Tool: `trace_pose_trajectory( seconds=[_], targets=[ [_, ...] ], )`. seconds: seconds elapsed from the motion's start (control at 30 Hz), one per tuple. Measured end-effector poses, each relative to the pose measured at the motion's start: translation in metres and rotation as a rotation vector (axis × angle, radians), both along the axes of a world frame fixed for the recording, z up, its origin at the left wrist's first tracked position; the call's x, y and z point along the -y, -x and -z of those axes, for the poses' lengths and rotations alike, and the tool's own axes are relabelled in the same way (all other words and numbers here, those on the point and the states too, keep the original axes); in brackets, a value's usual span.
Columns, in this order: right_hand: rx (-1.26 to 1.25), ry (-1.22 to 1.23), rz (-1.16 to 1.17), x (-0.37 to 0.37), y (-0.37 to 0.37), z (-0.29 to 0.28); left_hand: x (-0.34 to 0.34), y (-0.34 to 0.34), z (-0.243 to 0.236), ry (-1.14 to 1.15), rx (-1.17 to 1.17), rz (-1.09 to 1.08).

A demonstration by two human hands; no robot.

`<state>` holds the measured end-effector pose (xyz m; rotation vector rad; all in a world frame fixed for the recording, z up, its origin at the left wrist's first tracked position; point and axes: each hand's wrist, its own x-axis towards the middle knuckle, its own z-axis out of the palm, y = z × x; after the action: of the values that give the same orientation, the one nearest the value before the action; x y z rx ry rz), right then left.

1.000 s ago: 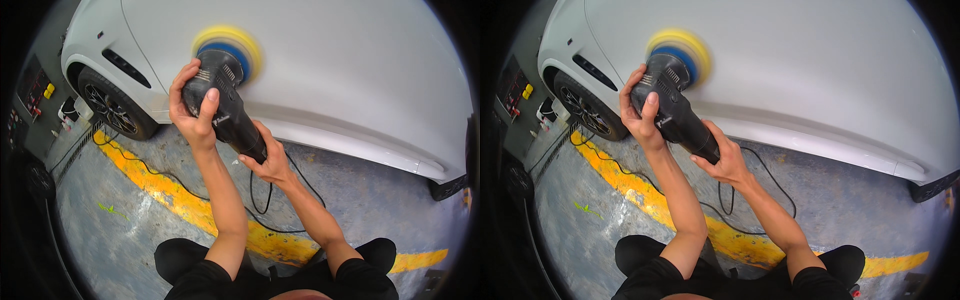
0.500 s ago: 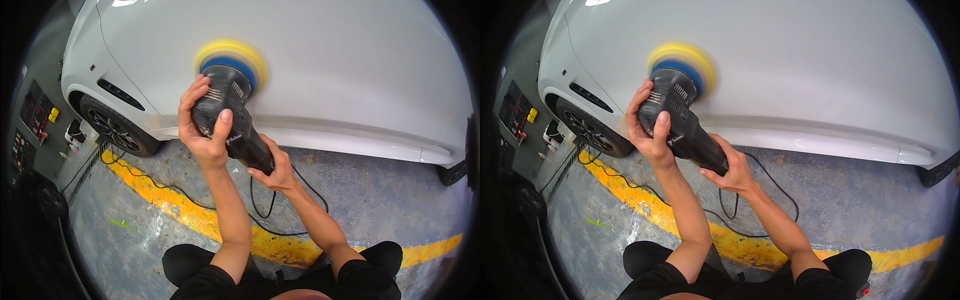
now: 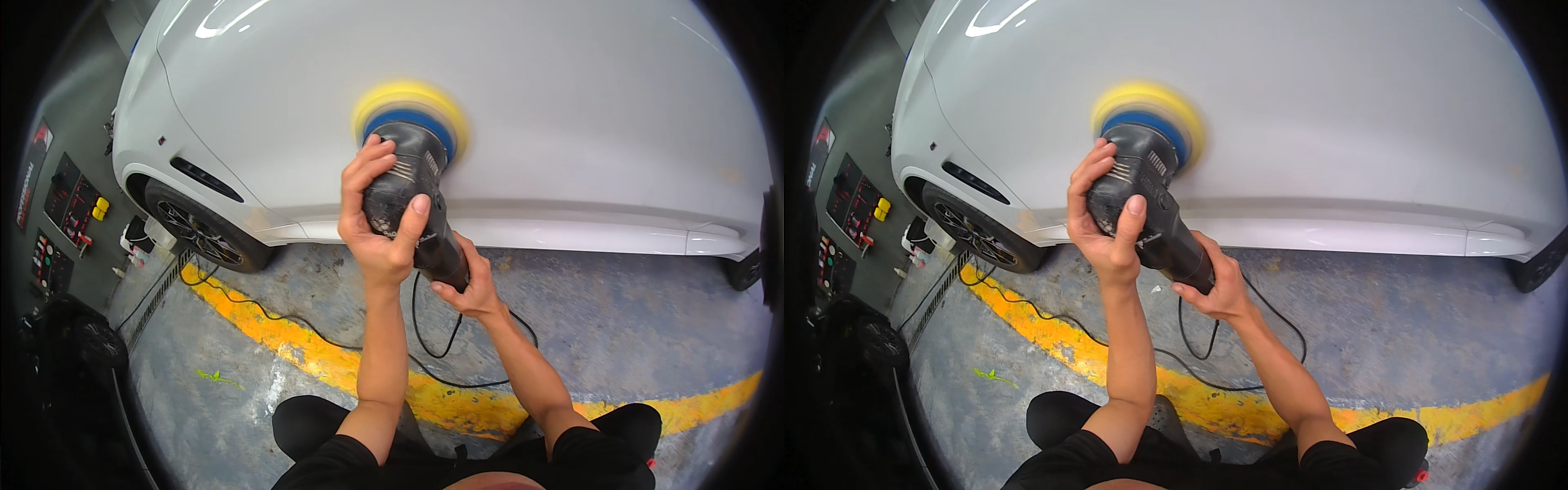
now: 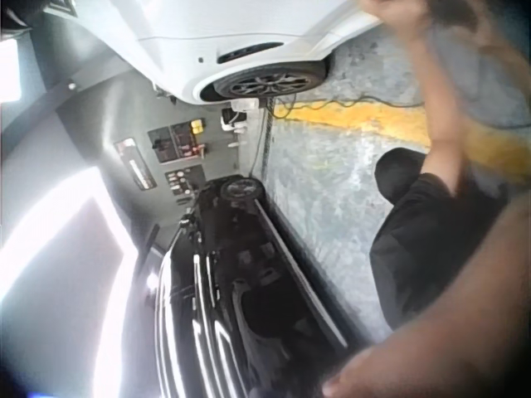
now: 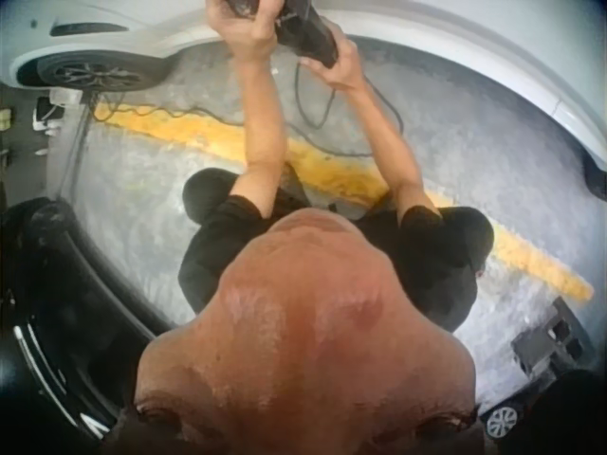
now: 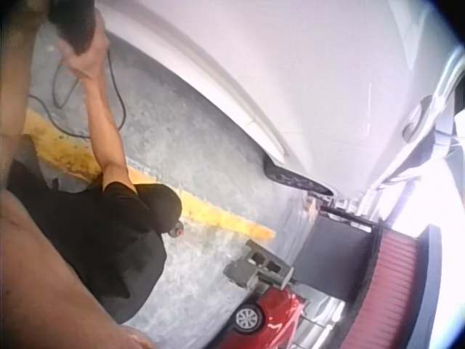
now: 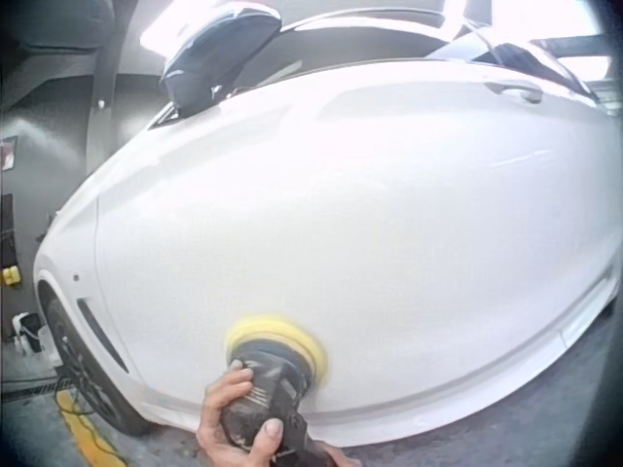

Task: The person uses a rotary polisher with a yellow pad to buff the front bumper and lower side panels of a white car. They move the tool in circular motions across the vehicle's surface, working along the edges and flat areas of the bumper.

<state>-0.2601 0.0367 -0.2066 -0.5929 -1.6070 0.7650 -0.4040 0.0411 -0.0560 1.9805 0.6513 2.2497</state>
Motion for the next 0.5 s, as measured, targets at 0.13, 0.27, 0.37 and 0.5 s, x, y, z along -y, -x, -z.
trace_pose_trajectory(
  seconds=[0.13,0.27,0.37,0.5],
  targets=[
    [-0.037,0.018,0.014,0.005,-0.015,0.003,0.004,-0.018,-0.003,0.021,-0.083,-0.016],
    [-0.083,0.018,0.030,0.005,-0.028,0.012,0.002,-0.035,-0.004,-0.009,-0.175,0.003],
    [-0.130,0.033,0.012,0.007,-0.041,0.020,0.001,-0.053,-0.006,-0.050,-0.279,-0.004],
    [-0.205,0.028,0.019,0.007,-0.045,0.021,0.000,-0.063,-0.015,-0.096,-0.421,0.010]
  ],
)
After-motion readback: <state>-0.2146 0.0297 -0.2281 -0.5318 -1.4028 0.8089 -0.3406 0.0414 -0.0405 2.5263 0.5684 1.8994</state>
